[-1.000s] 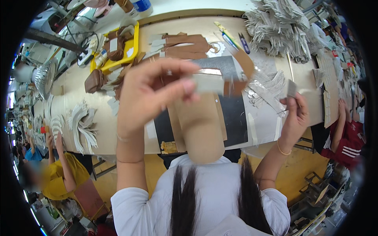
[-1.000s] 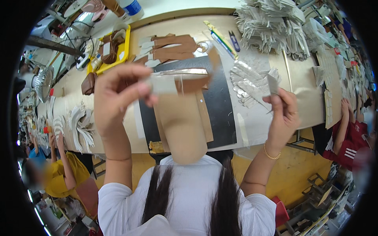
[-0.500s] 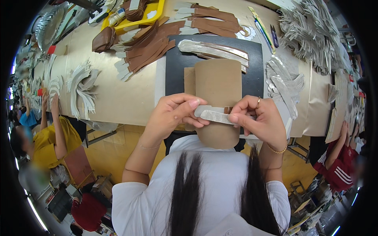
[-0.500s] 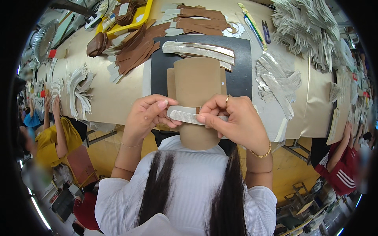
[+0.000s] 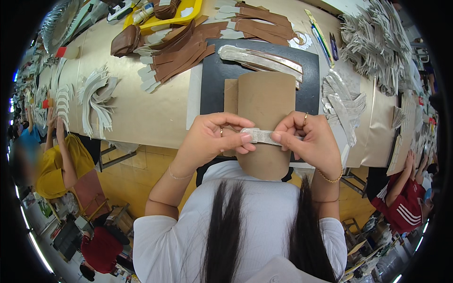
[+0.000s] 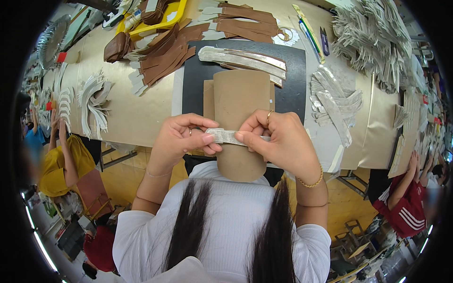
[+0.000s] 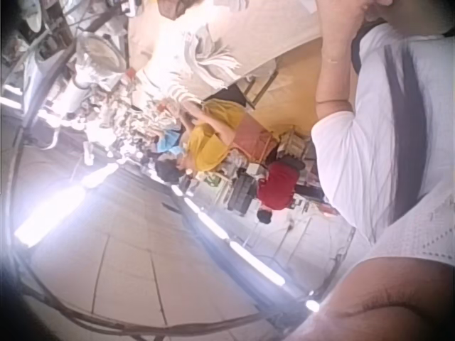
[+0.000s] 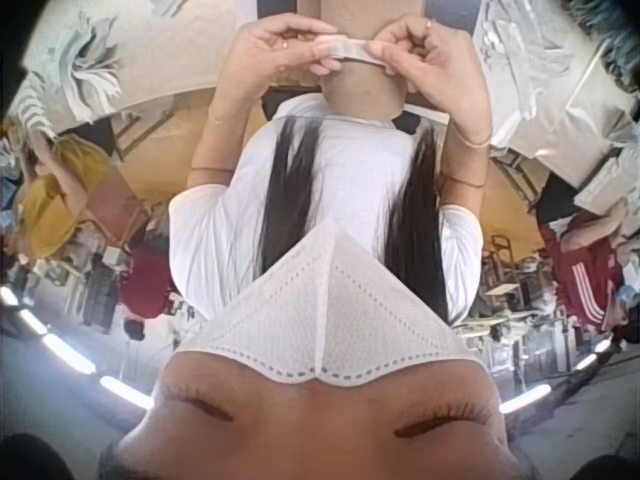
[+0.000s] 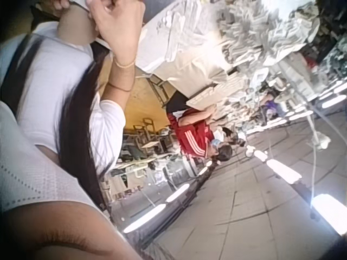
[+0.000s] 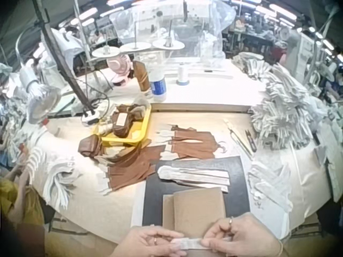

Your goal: The person repeatedly picks up a white fabric strip and a brown fabric piece, aligns them, and places the combined unit on a stack. The person handles the items one at a time and continues the same assembly cycle throughout the clip.

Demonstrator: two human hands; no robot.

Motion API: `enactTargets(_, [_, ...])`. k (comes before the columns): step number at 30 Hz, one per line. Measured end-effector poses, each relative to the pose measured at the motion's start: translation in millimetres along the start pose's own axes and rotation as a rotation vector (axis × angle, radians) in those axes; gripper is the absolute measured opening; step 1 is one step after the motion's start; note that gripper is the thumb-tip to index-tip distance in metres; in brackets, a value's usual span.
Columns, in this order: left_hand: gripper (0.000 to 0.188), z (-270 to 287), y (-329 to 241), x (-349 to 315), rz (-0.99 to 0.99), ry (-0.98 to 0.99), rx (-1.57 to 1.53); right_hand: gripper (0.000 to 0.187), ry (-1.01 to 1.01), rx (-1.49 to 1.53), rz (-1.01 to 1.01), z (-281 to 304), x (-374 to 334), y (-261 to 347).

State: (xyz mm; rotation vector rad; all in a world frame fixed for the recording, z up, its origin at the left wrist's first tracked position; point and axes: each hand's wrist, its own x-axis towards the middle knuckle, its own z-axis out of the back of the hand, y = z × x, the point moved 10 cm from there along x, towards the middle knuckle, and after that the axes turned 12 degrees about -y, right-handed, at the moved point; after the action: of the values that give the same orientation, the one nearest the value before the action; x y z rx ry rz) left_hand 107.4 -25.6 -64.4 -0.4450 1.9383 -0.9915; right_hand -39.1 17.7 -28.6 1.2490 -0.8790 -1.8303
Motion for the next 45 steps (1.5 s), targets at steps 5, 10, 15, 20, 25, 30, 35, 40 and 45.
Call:
enactTargets(5, [0.022, 0, -1, 1, -0.016, -0.03, -0.034, 0.014, -0.015, -0.014, 0.026, 1, -1, -1])
enactTargets(10, [0.028, 0, -2, 1, -0.052, -0.065, -0.104, 0.015, -0.037, -0.137, 0.186, 16, -4, 4])
enactTargets(15, [0.034, 3, 2, 4, -0.07, -0.061, -0.126, 0.016, -0.066, -0.097, 0.169, 22, -7, -1])
enactTargets(20, [0.036, 4, 3, 6, -0.08, -0.052, -0.144, 0.014, -0.067, -0.076, 0.19, 21, -6, -2])
enactTargets(25, [0.034, 5, 6, 4, -0.079, -0.021, -0.135, 0.012, -0.097, -0.078, 0.232, 22, -8, 1])
enactTargets(30, [0.035, 6, 8, 4, -0.076, -0.046, -0.137, 0.017, -0.154, -0.096, 0.251, 23, -10, 2])
enactTargets(35, [0.037, 8, 12, 7, -0.067, -0.048, -0.139, 0.031, -0.182, -0.111, 0.191, 27, -7, -7])
enactTargets(40, [0.039, 6, 15, 14, -0.061, -0.021, -0.169, 0.033, -0.214, 0.06, 0.164, 26, -3, -30])
enactTargets(45, [0.042, 20, 14, 10, -0.05, -0.037, -0.175, 0.019, -0.084, 0.254, 0.014, 38, -7, -52])
